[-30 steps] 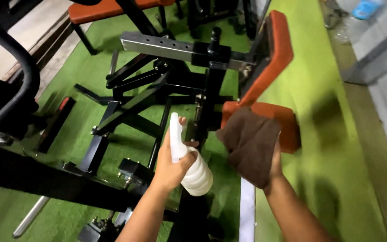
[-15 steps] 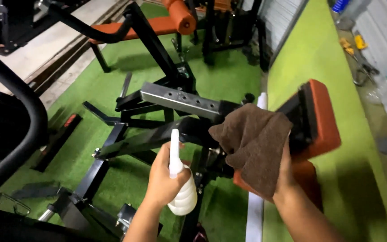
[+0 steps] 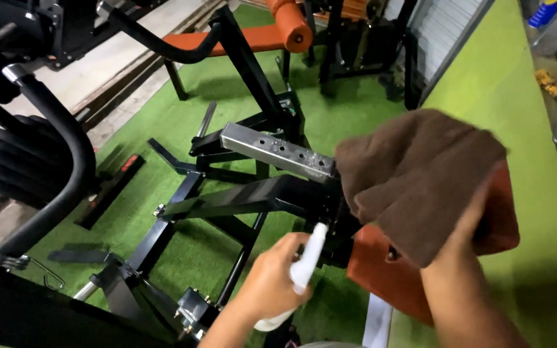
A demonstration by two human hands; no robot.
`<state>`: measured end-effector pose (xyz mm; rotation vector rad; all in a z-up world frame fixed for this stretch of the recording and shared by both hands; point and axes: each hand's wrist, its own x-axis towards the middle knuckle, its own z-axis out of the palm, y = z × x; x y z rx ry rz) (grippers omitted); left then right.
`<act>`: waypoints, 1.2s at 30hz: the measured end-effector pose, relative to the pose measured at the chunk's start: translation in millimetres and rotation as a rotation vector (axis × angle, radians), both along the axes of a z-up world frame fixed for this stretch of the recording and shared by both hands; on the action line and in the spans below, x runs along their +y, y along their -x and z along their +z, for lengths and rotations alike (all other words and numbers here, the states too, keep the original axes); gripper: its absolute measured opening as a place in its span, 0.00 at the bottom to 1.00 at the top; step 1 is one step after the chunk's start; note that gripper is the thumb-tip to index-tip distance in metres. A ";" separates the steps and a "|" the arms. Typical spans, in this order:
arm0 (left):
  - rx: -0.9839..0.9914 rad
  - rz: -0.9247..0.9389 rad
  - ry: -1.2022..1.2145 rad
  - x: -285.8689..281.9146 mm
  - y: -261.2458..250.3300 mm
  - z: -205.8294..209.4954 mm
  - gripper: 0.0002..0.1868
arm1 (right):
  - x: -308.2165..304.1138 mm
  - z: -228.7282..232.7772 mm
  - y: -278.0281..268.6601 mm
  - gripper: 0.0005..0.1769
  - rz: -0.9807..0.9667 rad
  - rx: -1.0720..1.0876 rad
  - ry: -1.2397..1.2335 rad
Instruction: Cleaning various gym machines and metal components using a spray bottle and a cloth.
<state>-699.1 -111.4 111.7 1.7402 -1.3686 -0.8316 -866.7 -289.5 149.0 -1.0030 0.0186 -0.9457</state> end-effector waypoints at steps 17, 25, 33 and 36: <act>0.019 -0.044 0.134 -52.6 99.3 8.5 0.39 | -81.7 24.6 107.2 0.34 -0.123 -0.074 0.211; 0.014 0.100 0.141 -50.8 123.2 -8.8 0.36 | -87.5 29.6 134.0 0.32 -0.149 -0.109 0.319; 0.013 0.325 0.197 -32.7 76.4 -22.0 0.36 | -40.7 29.6 122.9 0.29 -0.269 -0.133 0.260; -0.045 0.403 0.149 -17.3 58.6 4.3 0.36 | -25.4 -1.9 101.3 0.30 -0.227 -0.107 0.222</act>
